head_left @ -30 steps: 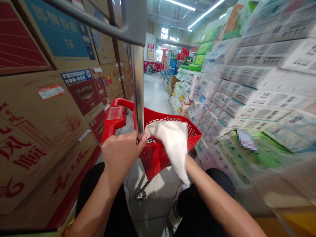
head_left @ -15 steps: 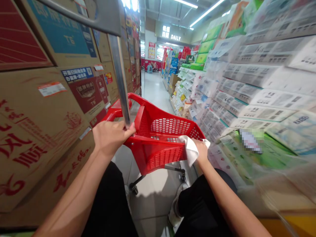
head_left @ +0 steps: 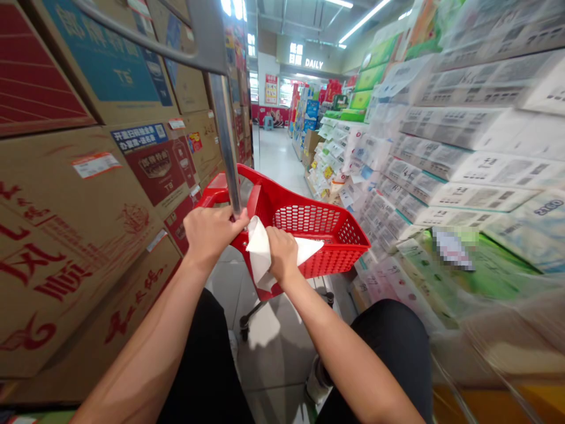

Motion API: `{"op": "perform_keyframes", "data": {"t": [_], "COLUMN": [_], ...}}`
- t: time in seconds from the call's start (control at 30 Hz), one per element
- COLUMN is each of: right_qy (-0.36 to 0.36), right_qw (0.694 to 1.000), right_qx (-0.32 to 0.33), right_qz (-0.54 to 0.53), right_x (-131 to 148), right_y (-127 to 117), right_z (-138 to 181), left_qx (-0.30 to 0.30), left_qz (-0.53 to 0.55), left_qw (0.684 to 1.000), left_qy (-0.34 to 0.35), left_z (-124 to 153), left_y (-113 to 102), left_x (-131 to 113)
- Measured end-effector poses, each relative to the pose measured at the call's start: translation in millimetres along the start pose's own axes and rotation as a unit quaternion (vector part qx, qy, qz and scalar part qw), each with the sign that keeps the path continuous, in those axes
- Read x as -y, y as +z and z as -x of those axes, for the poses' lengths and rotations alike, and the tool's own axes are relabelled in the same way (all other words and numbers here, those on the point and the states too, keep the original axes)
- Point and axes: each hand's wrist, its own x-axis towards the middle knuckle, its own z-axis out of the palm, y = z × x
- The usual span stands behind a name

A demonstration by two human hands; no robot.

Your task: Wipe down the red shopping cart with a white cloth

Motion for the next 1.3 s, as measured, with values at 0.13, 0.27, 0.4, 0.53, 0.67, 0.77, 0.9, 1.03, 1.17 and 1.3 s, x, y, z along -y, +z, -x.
{"op": "perform_keyframes", "data": {"t": [0.13, 0.27, 0.4, 0.53, 0.67, 0.77, 0.9, 1.03, 1.17, 1.3], "right_qy": [0.060, 0.122, 0.223, 0.163, 0.076, 0.033, 0.017, 0.077, 0.119, 0.144], "right_qw": [0.996, 0.983, 0.962, 0.981, 0.996, 0.999, 0.998, 0.986, 0.966, 0.958], "right_qx": [0.026, 0.040, 0.038, 0.009, -0.025, -0.015, 0.041, 0.097, 0.141, 0.153], "right_qz": [0.053, 0.130, 0.153, 0.102, 0.026, 0.011, 0.040, 0.114, 0.182, 0.195], "right_x": [-81, -175, -204, -133, -21, 23, -8, -95, -168, -173], "right_y": [-10, -25, -29, -12, -1, -4, -6, -12, -31, -35], "right_z": [30, 65, 71, 46, 11, -6, -6, 16, 39, 38], "left_qx": [-0.002, -0.008, -0.019, -0.021, -0.006, 0.003, 0.009, 0.007, 0.003, -0.004], "left_qz": [0.022, 0.032, 0.022, 0.010, -0.012, -0.018, -0.008, 0.012, 0.019, 0.025], "left_qw": [1.000, 0.999, 1.000, 1.000, 1.000, 1.000, 1.000, 1.000, 1.000, 1.000], "left_qy": [-0.001, 0.000, -0.004, -0.004, -0.004, -0.003, -0.007, -0.009, -0.003, -0.016], "left_z": [-3, -6, -8, -7, -6, -7, -11, -16, -21, -20], "left_y": [0, 1, 5, 7, 6, 6, 6, 9, 15, 17], "left_x": [13, 23, 23, 13, -1, -5, 2, 13, 19, 14]}}
